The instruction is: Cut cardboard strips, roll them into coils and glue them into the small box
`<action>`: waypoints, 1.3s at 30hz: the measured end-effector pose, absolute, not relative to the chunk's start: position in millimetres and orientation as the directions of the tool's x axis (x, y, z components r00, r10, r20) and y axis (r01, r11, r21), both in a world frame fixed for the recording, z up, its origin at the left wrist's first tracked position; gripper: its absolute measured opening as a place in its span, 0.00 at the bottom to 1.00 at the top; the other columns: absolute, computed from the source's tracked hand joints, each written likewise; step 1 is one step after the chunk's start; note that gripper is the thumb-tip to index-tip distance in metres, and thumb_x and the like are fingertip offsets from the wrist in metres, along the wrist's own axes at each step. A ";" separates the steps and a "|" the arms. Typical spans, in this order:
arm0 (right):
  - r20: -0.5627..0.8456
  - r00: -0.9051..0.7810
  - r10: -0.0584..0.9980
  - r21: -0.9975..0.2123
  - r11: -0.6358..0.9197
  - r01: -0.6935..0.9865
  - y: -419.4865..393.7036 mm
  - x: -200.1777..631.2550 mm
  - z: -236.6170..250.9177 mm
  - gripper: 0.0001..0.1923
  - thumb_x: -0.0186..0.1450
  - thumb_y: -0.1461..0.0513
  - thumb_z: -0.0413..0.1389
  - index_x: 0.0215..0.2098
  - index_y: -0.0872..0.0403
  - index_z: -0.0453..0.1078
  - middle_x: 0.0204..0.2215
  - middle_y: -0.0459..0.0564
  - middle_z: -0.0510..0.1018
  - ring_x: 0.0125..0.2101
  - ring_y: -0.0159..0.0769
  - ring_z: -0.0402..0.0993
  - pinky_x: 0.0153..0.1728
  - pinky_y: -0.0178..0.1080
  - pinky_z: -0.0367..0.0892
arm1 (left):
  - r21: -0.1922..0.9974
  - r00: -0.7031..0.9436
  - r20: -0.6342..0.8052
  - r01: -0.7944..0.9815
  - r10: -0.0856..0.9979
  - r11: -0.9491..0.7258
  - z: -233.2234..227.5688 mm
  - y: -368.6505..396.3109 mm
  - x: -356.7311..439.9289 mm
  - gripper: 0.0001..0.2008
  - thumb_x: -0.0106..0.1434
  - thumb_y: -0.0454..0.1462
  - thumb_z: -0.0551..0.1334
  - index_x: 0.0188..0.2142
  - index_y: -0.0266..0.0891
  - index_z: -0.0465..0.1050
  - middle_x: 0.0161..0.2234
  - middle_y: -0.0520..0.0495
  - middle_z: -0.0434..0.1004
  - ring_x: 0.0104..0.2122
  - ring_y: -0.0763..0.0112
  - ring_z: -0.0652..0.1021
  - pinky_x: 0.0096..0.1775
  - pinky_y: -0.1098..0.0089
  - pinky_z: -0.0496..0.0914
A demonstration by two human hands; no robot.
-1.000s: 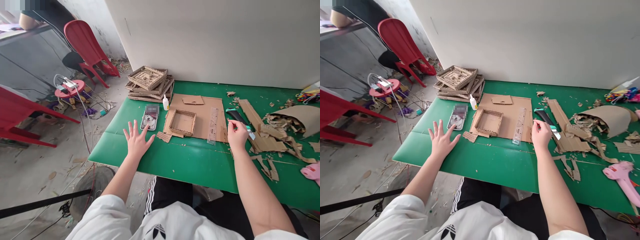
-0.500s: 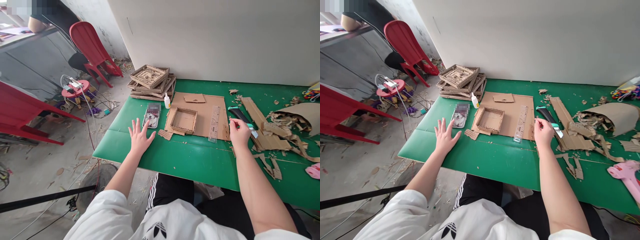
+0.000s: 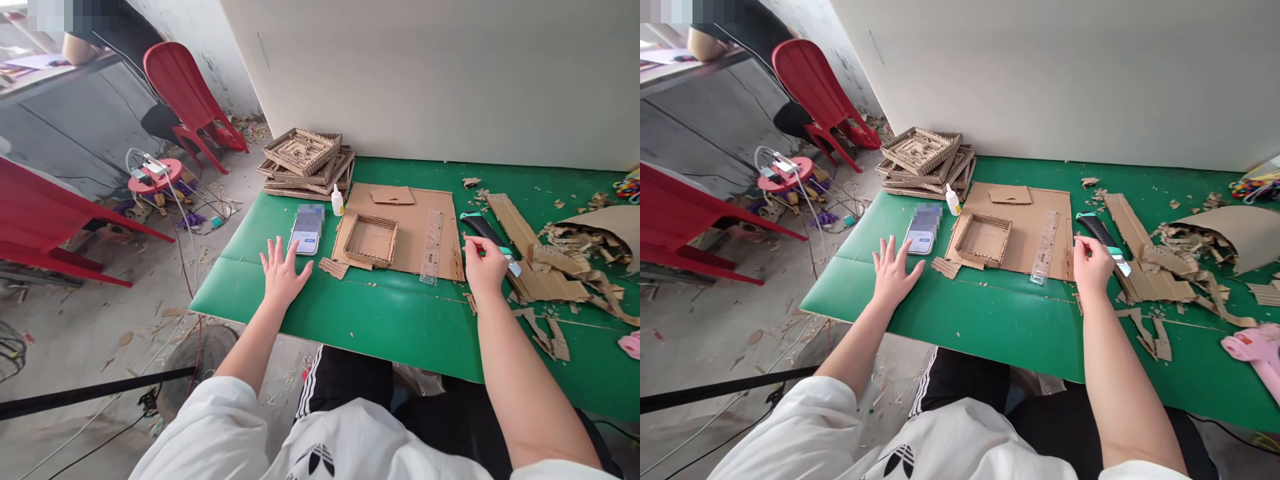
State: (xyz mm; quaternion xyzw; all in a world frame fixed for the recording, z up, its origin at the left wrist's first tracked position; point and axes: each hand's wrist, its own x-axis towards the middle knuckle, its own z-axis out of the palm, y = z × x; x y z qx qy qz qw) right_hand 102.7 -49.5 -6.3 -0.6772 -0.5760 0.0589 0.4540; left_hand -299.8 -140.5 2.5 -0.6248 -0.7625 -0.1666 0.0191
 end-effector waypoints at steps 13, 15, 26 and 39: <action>0.424 0.321 0.847 -0.682 0.065 0.729 -48.3 103.0 -10.2 0.15 0.61 0.56 0.50 0.37 0.54 0.74 0.29 0.51 0.79 0.28 0.35 0.71 0.36 0.39 0.68 | 0.189 -0.144 0.212 0.977 0.967 0.104 6.2 -122.9 -297.6 0.27 0.62 0.49 0.57 0.59 0.45 0.63 0.67 0.37 0.46 0.66 0.43 0.45 0.60 0.38 0.44; 0.422 0.320 0.848 -0.683 0.065 0.727 -48.2 103.2 -10.3 0.15 0.61 0.56 0.50 0.37 0.54 0.75 0.29 0.51 0.79 0.29 0.35 0.72 0.37 0.39 0.68 | 0.185 -0.140 0.201 0.977 0.969 0.103 5.9 -121.9 -296.2 0.27 0.62 0.49 0.57 0.59 0.45 0.64 0.67 0.37 0.46 0.66 0.43 0.45 0.60 0.38 0.44; 0.407 0.331 0.851 -0.696 0.055 0.716 -48.7 100.1 -8.0 0.15 0.59 0.55 0.51 0.36 0.53 0.74 0.29 0.50 0.79 0.29 0.35 0.73 0.36 0.39 0.69 | 0.463 -0.304 0.301 0.875 0.904 0.140 28.7 -92.3 -319.0 0.27 0.64 0.47 0.53 0.59 0.40 0.58 0.66 0.38 0.50 0.67 0.51 0.46 0.62 0.44 0.44; 0.278 0.387 0.879 -0.772 -0.036 0.635 -54.8 88.6 6.0 0.16 0.56 0.54 0.53 0.37 0.54 0.75 0.28 0.54 0.80 0.28 0.40 0.76 0.32 0.40 0.69 | 0.601 -0.162 0.276 0.799 0.947 -0.038 9.1 -37.6 -356.0 0.26 0.68 0.43 0.40 0.45 0.43 0.75 0.57 0.46 0.65 0.65 0.59 0.53 0.64 0.50 0.44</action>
